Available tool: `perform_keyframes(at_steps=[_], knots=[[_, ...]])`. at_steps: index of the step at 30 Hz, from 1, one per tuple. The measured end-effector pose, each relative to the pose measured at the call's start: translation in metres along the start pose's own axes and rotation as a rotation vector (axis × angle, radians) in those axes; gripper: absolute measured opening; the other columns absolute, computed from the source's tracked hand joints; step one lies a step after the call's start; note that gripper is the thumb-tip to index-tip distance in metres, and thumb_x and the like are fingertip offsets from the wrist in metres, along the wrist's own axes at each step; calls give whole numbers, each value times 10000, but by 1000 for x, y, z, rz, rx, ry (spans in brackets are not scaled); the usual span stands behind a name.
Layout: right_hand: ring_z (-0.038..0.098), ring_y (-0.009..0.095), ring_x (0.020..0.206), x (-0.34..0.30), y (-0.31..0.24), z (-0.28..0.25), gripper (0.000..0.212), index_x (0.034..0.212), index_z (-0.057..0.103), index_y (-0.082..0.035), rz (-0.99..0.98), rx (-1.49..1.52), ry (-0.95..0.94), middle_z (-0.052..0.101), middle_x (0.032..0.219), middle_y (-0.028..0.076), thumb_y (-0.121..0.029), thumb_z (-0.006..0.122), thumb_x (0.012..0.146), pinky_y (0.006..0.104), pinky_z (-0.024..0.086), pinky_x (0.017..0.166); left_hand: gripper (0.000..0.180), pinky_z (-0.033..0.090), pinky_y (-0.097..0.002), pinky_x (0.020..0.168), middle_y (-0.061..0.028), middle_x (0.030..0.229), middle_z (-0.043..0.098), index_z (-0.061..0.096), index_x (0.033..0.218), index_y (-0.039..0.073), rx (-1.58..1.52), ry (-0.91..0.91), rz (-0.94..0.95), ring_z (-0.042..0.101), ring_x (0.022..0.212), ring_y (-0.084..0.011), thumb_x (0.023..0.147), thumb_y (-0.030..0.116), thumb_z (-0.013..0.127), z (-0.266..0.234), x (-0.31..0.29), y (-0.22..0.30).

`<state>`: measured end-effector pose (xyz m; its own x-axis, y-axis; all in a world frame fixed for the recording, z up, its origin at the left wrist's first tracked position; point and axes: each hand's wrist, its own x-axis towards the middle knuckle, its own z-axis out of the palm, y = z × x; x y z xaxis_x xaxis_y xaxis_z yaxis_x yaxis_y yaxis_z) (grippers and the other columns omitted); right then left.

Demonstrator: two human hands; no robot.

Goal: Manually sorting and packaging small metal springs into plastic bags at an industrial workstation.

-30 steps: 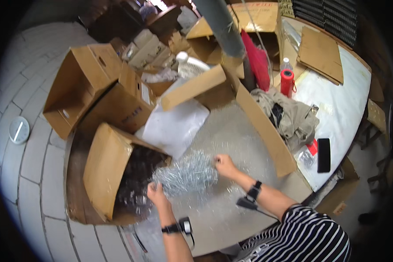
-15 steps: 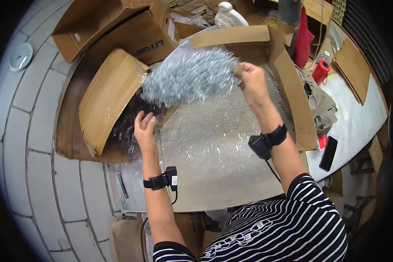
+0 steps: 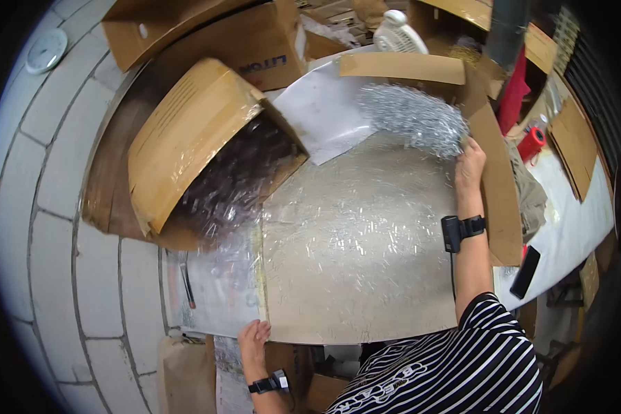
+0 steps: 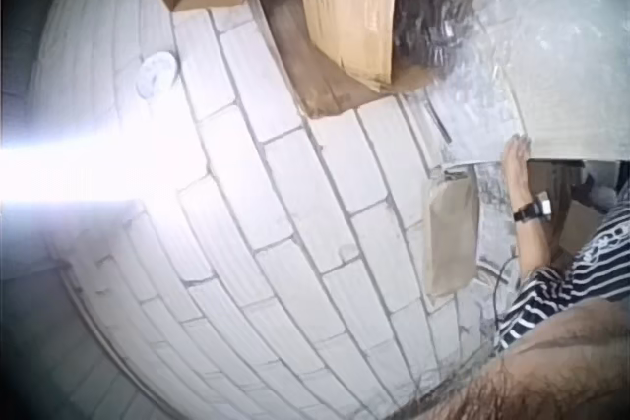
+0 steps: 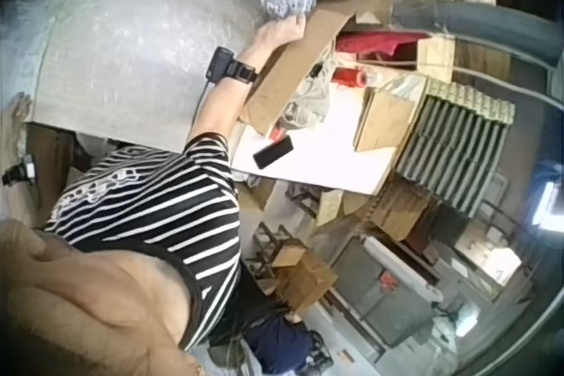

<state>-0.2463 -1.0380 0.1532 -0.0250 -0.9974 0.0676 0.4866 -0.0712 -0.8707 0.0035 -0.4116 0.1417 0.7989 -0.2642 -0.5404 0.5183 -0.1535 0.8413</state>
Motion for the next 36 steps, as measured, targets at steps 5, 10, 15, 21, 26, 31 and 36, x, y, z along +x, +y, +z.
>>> perform_keyframes(at_steps=[5,10,15,21,26,31,36], knots=[[481,64,629,24,56,-45,95,864,632,-59,108,31,145,568,780,-22,-103,549,883,222,363,522,282,530,-324,770,-190,973,656,545,1108,-59,45,238,23,665,863,-260,903,134,551,-33,-31,-41],[487,130,813,25,93,-114,235,1122,572,71,-420,-1029,-193,614,924,37,-38,500,927,274,431,739,307,471,-288,838,-131,998,664,559,1147,-41,337,396,199,628,953,-205,920,166,551,-35,-20,-78],[497,91,777,38,133,-152,272,1200,526,68,-423,-1118,-311,576,889,33,-40,462,958,211,430,702,419,350,-363,1031,-216,1274,509,459,1271,-51,569,507,345,475,1208,-304,940,202,500,-33,-3,-93],[570,260,1048,88,124,-176,414,1256,511,-42,565,-507,58,547,1109,111,-234,518,890,378,498,867,504,292,-388,1071,-257,1371,387,372,1337,-57,679,469,378,383,1271,-375,940,231,490,-37,49,-88],[623,251,937,-6,82,-129,436,1312,475,-48,428,-391,123,558,1132,97,-286,451,947,371,527,804,498,295,-391,1067,-263,1348,403,374,1329,-63,648,458,367,387,1259,-391,935,215,500,-62,122,-38],[621,347,997,17,109,-157,424,1283,501,-37,518,-702,162,588,1202,180,-288,425,950,445,490,833,478,357,-402,1015,-255,1273,461,438,1264,-57,767,520,640,446,1191,-395,836,79,601,-93,248,29],[548,425,1073,59,86,-136,417,1254,500,-30,0,-2064,26,565,1205,221,-232,454,892,466,450,861,388,400,-408,968,-209,1188,530,561,1134,-27,1025,458,859,495,1119,-394,758,21,647,-81,316,70]])
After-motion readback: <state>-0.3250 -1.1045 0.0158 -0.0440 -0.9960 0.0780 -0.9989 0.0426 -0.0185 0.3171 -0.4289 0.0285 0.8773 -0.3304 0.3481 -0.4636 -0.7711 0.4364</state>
